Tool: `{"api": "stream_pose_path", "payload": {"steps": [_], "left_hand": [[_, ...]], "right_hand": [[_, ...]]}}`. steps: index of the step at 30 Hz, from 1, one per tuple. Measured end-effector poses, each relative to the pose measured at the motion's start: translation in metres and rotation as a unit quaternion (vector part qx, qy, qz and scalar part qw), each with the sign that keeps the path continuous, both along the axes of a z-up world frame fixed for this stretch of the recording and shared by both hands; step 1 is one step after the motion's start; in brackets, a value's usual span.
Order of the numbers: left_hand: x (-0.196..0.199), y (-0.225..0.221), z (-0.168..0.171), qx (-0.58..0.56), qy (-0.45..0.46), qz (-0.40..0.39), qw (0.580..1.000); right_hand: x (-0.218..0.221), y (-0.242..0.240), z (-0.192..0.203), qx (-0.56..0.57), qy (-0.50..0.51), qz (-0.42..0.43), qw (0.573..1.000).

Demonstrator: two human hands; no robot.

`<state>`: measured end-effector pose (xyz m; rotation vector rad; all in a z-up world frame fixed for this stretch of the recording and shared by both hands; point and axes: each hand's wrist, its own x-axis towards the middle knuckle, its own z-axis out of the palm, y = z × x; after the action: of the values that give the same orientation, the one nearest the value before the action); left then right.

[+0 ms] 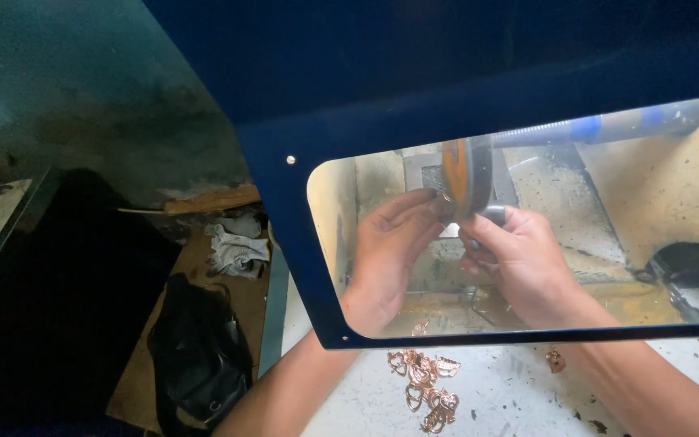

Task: Polishing small jewelry components using a bench polisher inside a protective dust-collection box.

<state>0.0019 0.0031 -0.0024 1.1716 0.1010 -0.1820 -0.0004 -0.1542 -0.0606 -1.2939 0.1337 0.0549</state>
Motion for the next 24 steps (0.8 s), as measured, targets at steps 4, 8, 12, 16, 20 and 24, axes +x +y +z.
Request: {"api": "stream_pose_path", "payload": {"steps": [4,8,12,16,20,24], "left_hand": [[0.003,0.004,-0.018,-0.016,-0.037,0.012,0.999],[-0.002,0.008,-0.006,-0.038,-0.055,0.019,0.998],[-0.007,0.012,-0.003,0.065,-0.100,0.013,0.993],[-0.010,0.014,0.006,0.123,-0.091,0.025,0.988],[-0.013,0.010,0.006,0.133,-0.079,0.036,0.987],[-0.017,0.009,0.010,0.124,-0.060,0.042,0.990]], "right_hand": [[-0.004,0.003,0.004,0.000,-0.032,0.003,0.999],[-0.020,0.009,0.037,-0.061,-0.069,0.027,0.995],[-0.029,0.004,0.044,-0.121,-0.080,0.073,0.987],[-0.026,-0.003,0.051,-0.151,-0.051,0.067,0.985],[-0.019,-0.007,0.034,-0.153,-0.049,0.045,0.986],[-0.018,-0.006,0.028,-0.166,-0.064,0.022,0.984]]}}
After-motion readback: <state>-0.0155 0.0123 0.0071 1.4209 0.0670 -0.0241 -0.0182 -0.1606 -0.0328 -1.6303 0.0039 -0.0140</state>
